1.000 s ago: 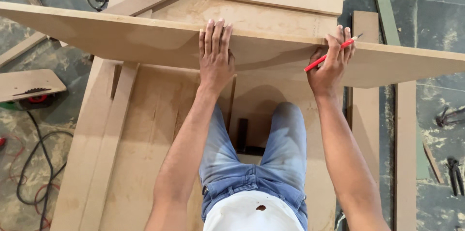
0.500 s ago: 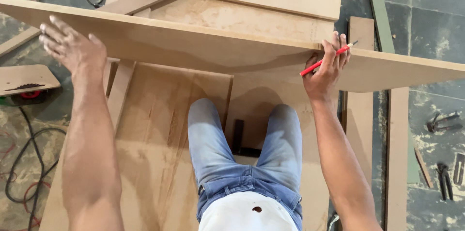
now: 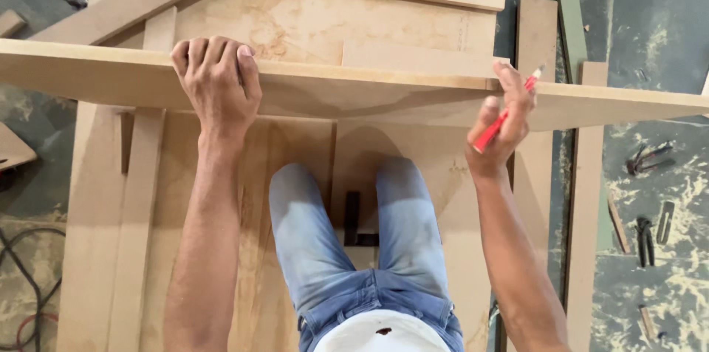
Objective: The person uses a try square and a red pencil to mark perpendicular lines on a long wooden plank. They repeatedly position the square, draw lines, and adjust the plank to mark multiple sections.
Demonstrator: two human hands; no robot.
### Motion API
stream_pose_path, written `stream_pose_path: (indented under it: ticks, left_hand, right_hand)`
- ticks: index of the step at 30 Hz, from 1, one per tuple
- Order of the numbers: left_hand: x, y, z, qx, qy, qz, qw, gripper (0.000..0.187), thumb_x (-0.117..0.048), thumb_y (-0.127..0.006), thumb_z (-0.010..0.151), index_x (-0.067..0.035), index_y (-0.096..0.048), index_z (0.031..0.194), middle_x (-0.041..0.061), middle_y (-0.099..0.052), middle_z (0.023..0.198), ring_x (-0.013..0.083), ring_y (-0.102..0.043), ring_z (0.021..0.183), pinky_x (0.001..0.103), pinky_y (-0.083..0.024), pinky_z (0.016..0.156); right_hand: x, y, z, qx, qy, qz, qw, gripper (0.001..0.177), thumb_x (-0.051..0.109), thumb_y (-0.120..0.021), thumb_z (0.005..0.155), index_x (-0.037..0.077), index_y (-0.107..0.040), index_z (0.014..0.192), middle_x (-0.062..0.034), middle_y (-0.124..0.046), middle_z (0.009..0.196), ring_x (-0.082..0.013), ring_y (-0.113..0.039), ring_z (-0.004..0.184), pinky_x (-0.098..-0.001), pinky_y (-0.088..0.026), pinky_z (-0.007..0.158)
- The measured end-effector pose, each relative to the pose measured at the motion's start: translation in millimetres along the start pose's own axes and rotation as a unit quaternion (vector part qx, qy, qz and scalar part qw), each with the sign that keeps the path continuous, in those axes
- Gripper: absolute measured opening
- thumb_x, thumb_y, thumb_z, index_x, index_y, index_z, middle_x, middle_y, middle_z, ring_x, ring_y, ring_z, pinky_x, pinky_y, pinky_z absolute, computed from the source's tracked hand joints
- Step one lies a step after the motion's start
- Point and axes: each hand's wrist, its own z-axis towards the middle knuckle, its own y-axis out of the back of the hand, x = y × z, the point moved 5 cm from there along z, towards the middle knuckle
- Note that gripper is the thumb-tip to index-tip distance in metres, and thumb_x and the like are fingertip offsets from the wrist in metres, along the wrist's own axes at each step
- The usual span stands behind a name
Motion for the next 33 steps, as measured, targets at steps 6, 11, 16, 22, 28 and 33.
stream_pose_path:
  ticks: [6, 11, 16, 22, 28, 33]
  left_hand:
    - [-2, 1, 8, -0.039, 0.007, -0.022, 0.999, 0.02, -0.014, -0.055, 0.108, -0.005, -0.071, 0.103, 0.009, -0.069, 0.112, 0.0302, -0.058, 0.114, 0.05, -0.035, 0.114]
    - [-5, 31, -26, -0.076, -0.002, -0.02, 0.997, 0.033, -0.006, -0.064, 0.103, -0.001, -0.063, 0.136, 0.017, -0.057, 0.141, 0.0375, -0.051, 0.134, 0.055, -0.032, 0.123]
    - [-10, 37, -57, -0.076, 0.031, -0.026, 0.996, 0.047, 0.006, -0.059, 0.096, -0.004, -0.061, 0.142, 0.014, -0.056, 0.149, 0.034, -0.047, 0.146, 0.049, -0.036, 0.127]
    - [-12, 24, -68, -0.077, 0.069, -0.026, 0.994, 0.057, 0.007, -0.053, 0.095, -0.004, -0.053, 0.151, 0.013, -0.049, 0.157, 0.0335, -0.041, 0.152, 0.047, -0.034, 0.126]
    - [-17, 17, -69, -0.085, 0.081, -0.014, 0.993, 0.057, 0.003, -0.055, 0.096, -0.005, -0.048, 0.152, 0.012, -0.046, 0.159, 0.0328, -0.038, 0.153, 0.05, -0.032, 0.126]
    - [-15, 16, -65, -0.097, 0.075, -0.022, 0.992, 0.056, 0.004, -0.054, 0.097, -0.005, -0.049, 0.152, 0.012, -0.046, 0.159, 0.0339, -0.038, 0.154, 0.05, -0.031, 0.127]
  right_hand:
    - [67, -57, 53, 0.185, 0.008, 0.233, 0.955, 0.03, 0.014, -0.049, 0.114, 0.005, -0.065, 0.137, -0.0147, -0.072, 0.113, -0.0197, -0.07, 0.103, -0.0313, -0.057, 0.094]
    - [117, -134, 63, 0.328, -0.08, 0.454, 0.825, 0.026, 0.012, -0.056, 0.105, -0.004, -0.062, 0.125, -0.0091, -0.073, 0.11, -0.014, -0.071, 0.103, -0.0289, -0.058, 0.093]
    - [143, -162, 49, 0.36, -0.091, 0.385, 0.845, 0.018, 0.005, -0.063, 0.098, -0.003, -0.072, 0.112, -0.0075, -0.075, 0.101, -0.01, -0.067, 0.09, -0.0265, -0.056, 0.081]
    - [147, -187, 50, 0.376, -0.095, 0.363, 0.847, 0.008, 0.003, -0.069, 0.093, -0.001, -0.071, 0.099, -0.0034, -0.073, 0.086, -0.0066, -0.063, 0.077, -0.0247, -0.051, 0.068]
    - [152, -200, 51, 0.379, -0.048, 0.33, 0.863, 0.007, 0.005, -0.071, 0.091, 0.0, -0.072, 0.095, -0.0028, -0.07, 0.08, -0.0061, -0.059, 0.074, -0.0252, -0.049, 0.065]
    - [156, -201, 58, 0.386, -0.018, 0.323, 0.864, 0.009, 0.007, -0.071, 0.089, 0.001, -0.073, 0.095, -0.0041, -0.07, 0.078, -0.0066, -0.058, 0.071, -0.026, -0.049, 0.064]
